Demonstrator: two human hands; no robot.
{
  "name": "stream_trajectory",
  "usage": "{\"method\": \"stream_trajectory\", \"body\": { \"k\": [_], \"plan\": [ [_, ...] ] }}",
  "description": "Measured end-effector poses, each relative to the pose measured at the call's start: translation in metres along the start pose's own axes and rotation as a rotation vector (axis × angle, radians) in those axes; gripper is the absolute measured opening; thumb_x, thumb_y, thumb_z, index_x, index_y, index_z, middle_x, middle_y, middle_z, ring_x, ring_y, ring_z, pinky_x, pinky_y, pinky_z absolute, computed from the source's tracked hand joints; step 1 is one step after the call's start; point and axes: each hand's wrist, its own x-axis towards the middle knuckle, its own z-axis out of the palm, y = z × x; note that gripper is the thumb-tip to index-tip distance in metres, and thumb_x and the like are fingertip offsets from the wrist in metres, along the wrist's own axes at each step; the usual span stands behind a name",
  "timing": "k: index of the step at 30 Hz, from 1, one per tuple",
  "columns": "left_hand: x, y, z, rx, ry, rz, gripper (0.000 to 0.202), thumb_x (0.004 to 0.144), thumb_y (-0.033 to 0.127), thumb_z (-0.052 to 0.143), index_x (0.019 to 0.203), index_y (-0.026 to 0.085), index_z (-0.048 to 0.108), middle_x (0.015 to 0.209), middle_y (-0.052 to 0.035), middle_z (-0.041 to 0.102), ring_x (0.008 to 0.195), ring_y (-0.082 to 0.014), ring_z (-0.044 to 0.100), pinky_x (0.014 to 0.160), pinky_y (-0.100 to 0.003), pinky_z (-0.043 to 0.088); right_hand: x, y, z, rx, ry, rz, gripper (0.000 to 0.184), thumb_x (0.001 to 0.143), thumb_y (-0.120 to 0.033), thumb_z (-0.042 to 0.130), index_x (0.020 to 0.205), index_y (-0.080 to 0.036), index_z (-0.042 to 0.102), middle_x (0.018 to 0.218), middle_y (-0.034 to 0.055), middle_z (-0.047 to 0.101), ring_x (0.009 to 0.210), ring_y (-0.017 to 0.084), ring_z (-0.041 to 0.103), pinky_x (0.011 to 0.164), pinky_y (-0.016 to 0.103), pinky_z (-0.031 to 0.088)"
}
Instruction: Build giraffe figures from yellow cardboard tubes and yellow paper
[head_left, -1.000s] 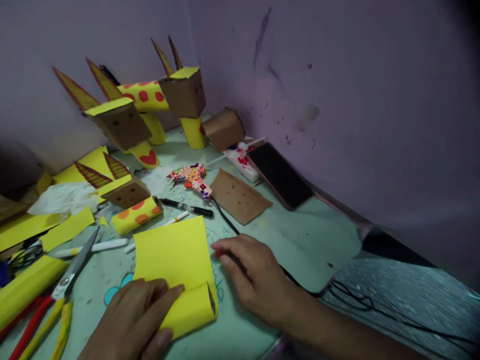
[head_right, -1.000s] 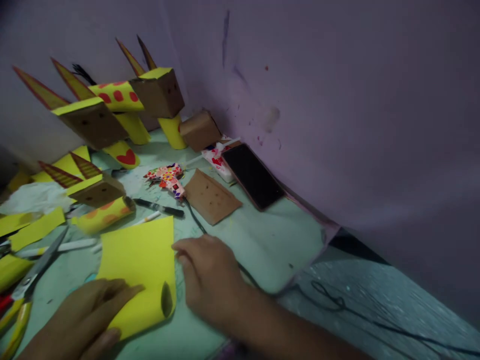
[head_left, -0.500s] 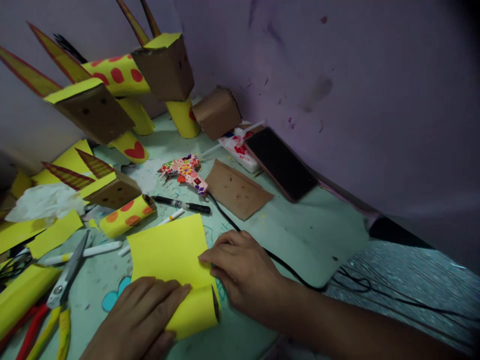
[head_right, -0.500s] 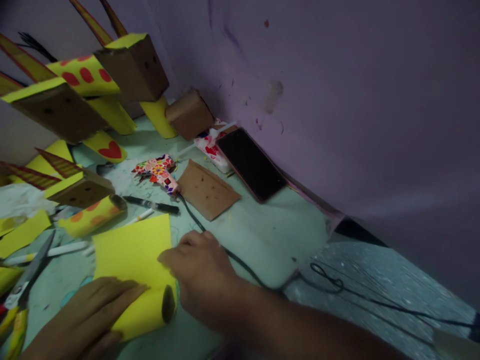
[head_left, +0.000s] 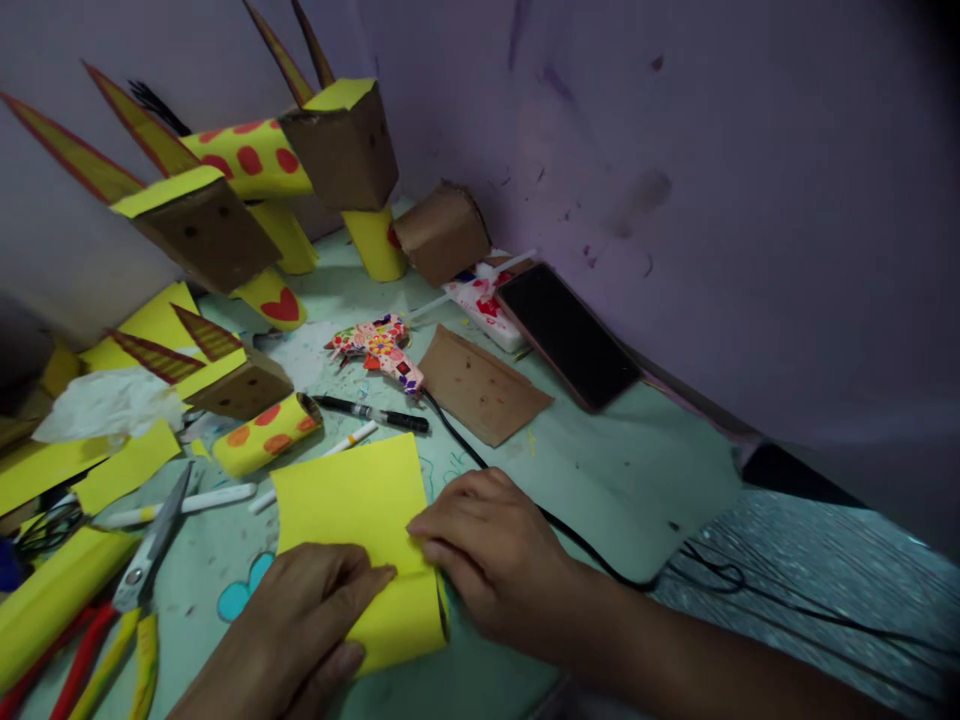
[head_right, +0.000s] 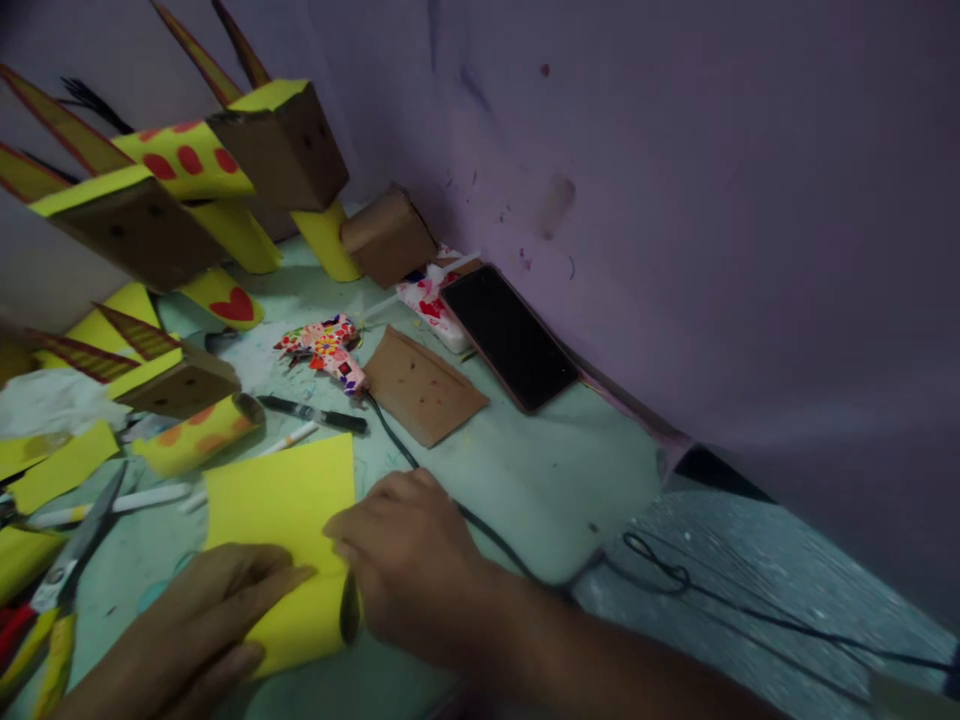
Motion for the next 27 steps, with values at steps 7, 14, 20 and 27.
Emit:
{"method": "stream_trajectory", "body": {
  "k": [7,14,20,27],
  "plan": [
    [0.006,0.008,-0.006,0.03,-0.05,-0.035,0.034,0.089,0.026,0.039,0.121,0.028,0.052,0.093,-0.0035,0.062,0.081,-0.0155,0.059,0.071,-0.025,0.051,-0.003,-0.009,0.001,0.065,-0.105,-0.221,0.028,0.075,-0.041,0.067,0.089,-0.019,0.058,0.093,0.0036,0.072,0.077,0.017,0.061,0.071,0.032,0.041],
    [0.006,0.006,-0.007,0.056,0.129,0.083,0.046,0.079,0.018,0.041,0.124,0.025,0.048,0.097,-0.0046,0.064,0.081,-0.0172,0.06,0.07,-0.026,0.05,-0.003,-0.01,0.006,0.083,-0.121,-0.16,0.021,0.064,-0.013,0.068,0.082,-0.018,0.058,0.085,0.0026,0.07,0.074,0.016,0.061,0.07,0.03,0.043],
    [-0.012,0.009,-0.007,0.087,0.147,-0.105,0.035,0.073,0.013,0.05,0.104,0.027,0.055,0.098,-0.0013,0.066,0.09,-0.02,0.06,0.091,-0.038,0.041,-0.005,-0.01,0.004,0.107,-0.131,-0.144,0.025,0.062,-0.01,0.065,0.084,-0.019,0.056,0.085,0.0028,0.07,0.074,0.017,0.06,0.072,0.033,0.044],
    [-0.018,0.015,0.007,0.081,0.152,-0.115,0.017,0.082,0.018,0.048,0.09,0.025,0.06,0.076,0.0048,0.064,0.072,-0.013,0.058,0.101,-0.041,0.031,-0.012,-0.01,-0.004,0.133,-0.185,-0.149,0.027,0.071,-0.015,0.068,0.094,-0.018,0.055,0.093,0.0057,0.071,0.079,0.019,0.061,0.075,0.037,0.045]
  ]
}}
